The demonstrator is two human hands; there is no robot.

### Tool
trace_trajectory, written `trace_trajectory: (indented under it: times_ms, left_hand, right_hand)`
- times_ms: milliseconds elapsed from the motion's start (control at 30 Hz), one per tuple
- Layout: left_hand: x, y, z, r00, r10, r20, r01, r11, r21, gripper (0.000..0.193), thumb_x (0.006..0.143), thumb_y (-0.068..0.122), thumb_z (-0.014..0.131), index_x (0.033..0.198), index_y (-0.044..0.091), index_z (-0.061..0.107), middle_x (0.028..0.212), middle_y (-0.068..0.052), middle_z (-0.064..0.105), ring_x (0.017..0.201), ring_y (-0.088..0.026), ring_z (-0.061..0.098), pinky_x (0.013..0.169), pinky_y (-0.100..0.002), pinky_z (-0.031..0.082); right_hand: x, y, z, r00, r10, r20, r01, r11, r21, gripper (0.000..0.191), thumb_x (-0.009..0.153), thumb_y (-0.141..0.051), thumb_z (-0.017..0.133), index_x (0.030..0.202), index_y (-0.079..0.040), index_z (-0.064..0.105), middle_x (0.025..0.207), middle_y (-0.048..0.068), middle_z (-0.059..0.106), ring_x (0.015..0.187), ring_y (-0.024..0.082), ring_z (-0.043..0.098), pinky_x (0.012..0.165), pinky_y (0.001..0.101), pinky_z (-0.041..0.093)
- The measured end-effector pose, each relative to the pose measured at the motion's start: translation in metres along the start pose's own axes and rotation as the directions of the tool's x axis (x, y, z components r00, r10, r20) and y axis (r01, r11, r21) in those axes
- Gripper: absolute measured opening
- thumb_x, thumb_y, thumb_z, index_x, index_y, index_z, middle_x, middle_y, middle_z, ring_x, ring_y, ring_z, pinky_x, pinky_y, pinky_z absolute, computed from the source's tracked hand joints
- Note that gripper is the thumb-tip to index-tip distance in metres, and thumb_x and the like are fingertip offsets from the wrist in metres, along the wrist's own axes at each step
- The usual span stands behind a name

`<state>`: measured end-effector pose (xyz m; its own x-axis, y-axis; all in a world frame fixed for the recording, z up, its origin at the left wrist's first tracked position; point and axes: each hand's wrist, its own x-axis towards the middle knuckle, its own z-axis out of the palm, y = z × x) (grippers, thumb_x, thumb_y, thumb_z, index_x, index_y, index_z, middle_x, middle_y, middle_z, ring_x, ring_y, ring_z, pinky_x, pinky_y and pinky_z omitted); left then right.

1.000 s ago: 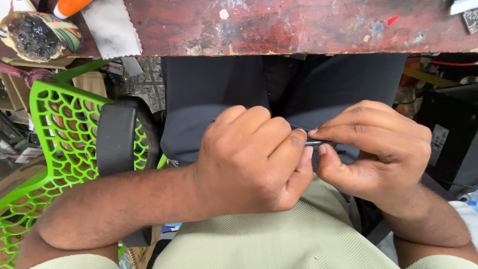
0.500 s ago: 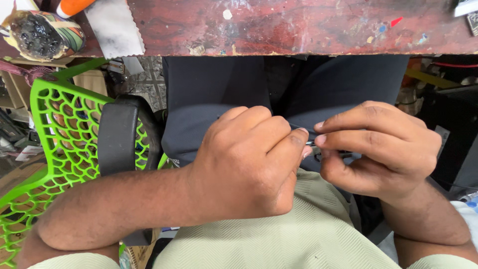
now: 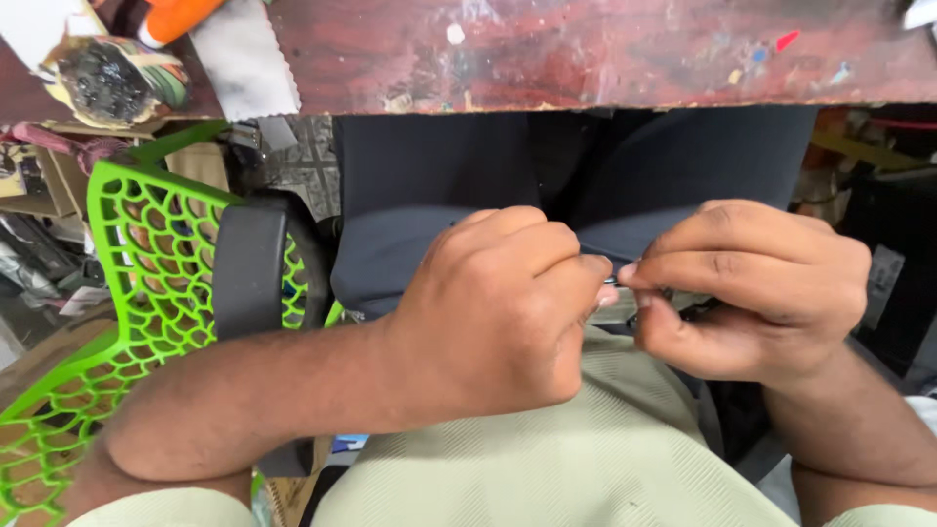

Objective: The person uses tweezers to manipulate internal components of a disassembled smartphone, adjusting ribbon cables and small parts near the battery. The phone remains open on the workbench throughout the clip.

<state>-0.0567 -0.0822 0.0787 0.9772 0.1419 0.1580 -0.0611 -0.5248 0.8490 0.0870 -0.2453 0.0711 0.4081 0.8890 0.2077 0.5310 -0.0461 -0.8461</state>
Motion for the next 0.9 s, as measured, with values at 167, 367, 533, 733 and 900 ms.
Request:
trace_trajectory:
  times_ms: [167, 367, 533, 733, 900]
  left_hand:
    - [0.009, 0.002, -0.001, 0.998, 0.058, -0.034, -0.059, 0.998, -0.036, 0.019, 0.078, 0.001, 0.075, 0.095, -0.004, 0.07, 0.078, -0.011, 0.056, 0.071, -0.029, 0.058, 0.067, -0.041, 0.048]
    - [0.008, 0.0, -0.002, 0.998, 0.066, 0.003, -0.066, 0.998, -0.019, 0.02, 0.086, 0.002, 0.076, 0.106, 0.005, 0.071, 0.08, -0.006, 0.051, 0.074, -0.024, 0.055, 0.064, -0.037, 0.043]
    - [0.004, -0.003, 0.001, 0.997, 0.076, 0.015, -0.076, 0.997, -0.003, 0.025, 0.083, 0.001, 0.074, 0.107, 0.005, 0.07, 0.081, -0.006, 0.05, 0.076, -0.024, 0.054, 0.064, -0.037, 0.042]
    - [0.003, -0.003, 0.003, 0.996, 0.069, 0.055, -0.068, 0.998, -0.019, 0.033, 0.081, -0.001, 0.069, 0.114, 0.0, 0.068, 0.085, -0.007, 0.052, 0.078, -0.025, 0.056, 0.065, -0.037, 0.043]
    - [0.006, -0.005, 0.003, 0.992, 0.09, 0.085, -0.086, 0.995, -0.041, 0.035, 0.078, -0.001, 0.068, 0.113, -0.002, 0.068, 0.082, -0.009, 0.052, 0.077, -0.027, 0.058, 0.069, -0.041, 0.045]
  right_hand:
    - [-0.006, -0.001, -0.005, 0.994, 0.11, -0.028, -0.11, 0.994, 0.004, 0.015, 0.07, 0.002, 0.074, 0.085, 0.002, 0.072, 0.078, 0.01, 0.067, 0.063, 0.015, 0.066, 0.055, 0.0244, 0.05]
    - [-0.014, 0.003, -0.007, 0.991, 0.129, -0.037, -0.131, 0.989, -0.066, 0.013, 0.068, 0.0, 0.077, 0.08, 0.002, 0.07, 0.076, 0.012, 0.068, 0.064, 0.015, 0.066, 0.054, 0.0225, 0.047]
    - [-0.015, 0.002, -0.008, 0.987, 0.153, -0.043, -0.154, 0.987, -0.038, 0.013, 0.069, -0.001, 0.077, 0.08, 0.001, 0.07, 0.078, 0.011, 0.069, 0.066, 0.014, 0.067, 0.051, 0.0197, 0.048]
    - [-0.016, 0.002, -0.008, 0.982, 0.184, -0.031, -0.185, 0.982, -0.037, 0.014, 0.066, -0.001, 0.078, 0.077, 0.002, 0.07, 0.074, 0.011, 0.068, 0.061, 0.013, 0.065, 0.05, 0.0205, 0.046]
    - [-0.016, 0.003, -0.006, 0.982, 0.19, -0.023, -0.19, 0.981, -0.034, 0.013, 0.066, 0.0, 0.077, 0.077, 0.002, 0.069, 0.074, 0.011, 0.068, 0.061, 0.013, 0.064, 0.05, 0.0205, 0.045]
